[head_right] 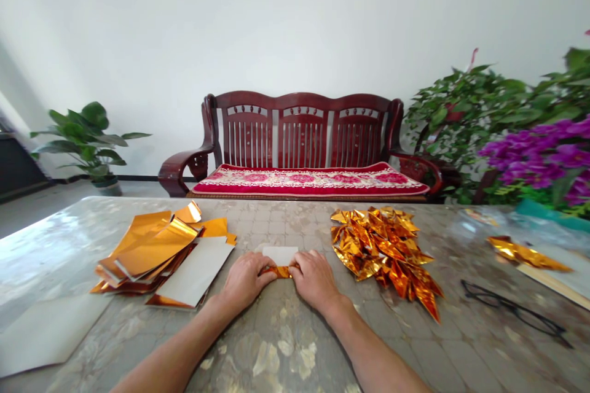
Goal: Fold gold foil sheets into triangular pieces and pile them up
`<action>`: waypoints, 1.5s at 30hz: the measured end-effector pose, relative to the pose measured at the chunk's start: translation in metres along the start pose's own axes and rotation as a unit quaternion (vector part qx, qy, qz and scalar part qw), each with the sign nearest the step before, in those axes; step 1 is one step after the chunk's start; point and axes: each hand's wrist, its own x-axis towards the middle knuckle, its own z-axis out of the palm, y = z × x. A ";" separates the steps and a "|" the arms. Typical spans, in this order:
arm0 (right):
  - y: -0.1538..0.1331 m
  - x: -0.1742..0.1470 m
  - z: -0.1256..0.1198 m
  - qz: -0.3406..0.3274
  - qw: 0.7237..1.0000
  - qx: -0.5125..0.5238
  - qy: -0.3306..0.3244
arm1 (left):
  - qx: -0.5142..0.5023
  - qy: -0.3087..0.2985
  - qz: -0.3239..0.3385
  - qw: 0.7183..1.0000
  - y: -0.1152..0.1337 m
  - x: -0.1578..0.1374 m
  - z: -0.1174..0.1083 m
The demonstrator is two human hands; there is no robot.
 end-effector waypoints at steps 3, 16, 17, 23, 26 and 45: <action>0.000 0.001 -0.001 -0.019 1.000 0.010 -0.006 | -0.010 0.002 -0.007 1.000 0.002 0.001 0.001; 0.001 0.003 0.000 -0.056 0.998 -0.021 -0.014 | -0.013 -0.014 -0.088 0.996 0.000 0.003 0.002; 0.001 0.003 0.000 -0.056 0.998 -0.022 -0.015 | -0.015 -0.016 -0.092 0.996 0.000 0.004 0.001; 0.000 0.004 0.000 -0.056 0.998 -0.021 -0.020 | -0.026 -0.022 -0.097 0.995 0.002 0.003 -0.003; 0.000 0.005 0.000 -0.057 0.998 -0.019 -0.014 | -0.026 -0.023 -0.092 0.995 0.001 0.003 -0.005; 0.000 0.012 0.003 -0.077 0.996 -0.044 -0.003 | -0.012 0.008 -0.045 0.999 -0.003 0.000 -0.002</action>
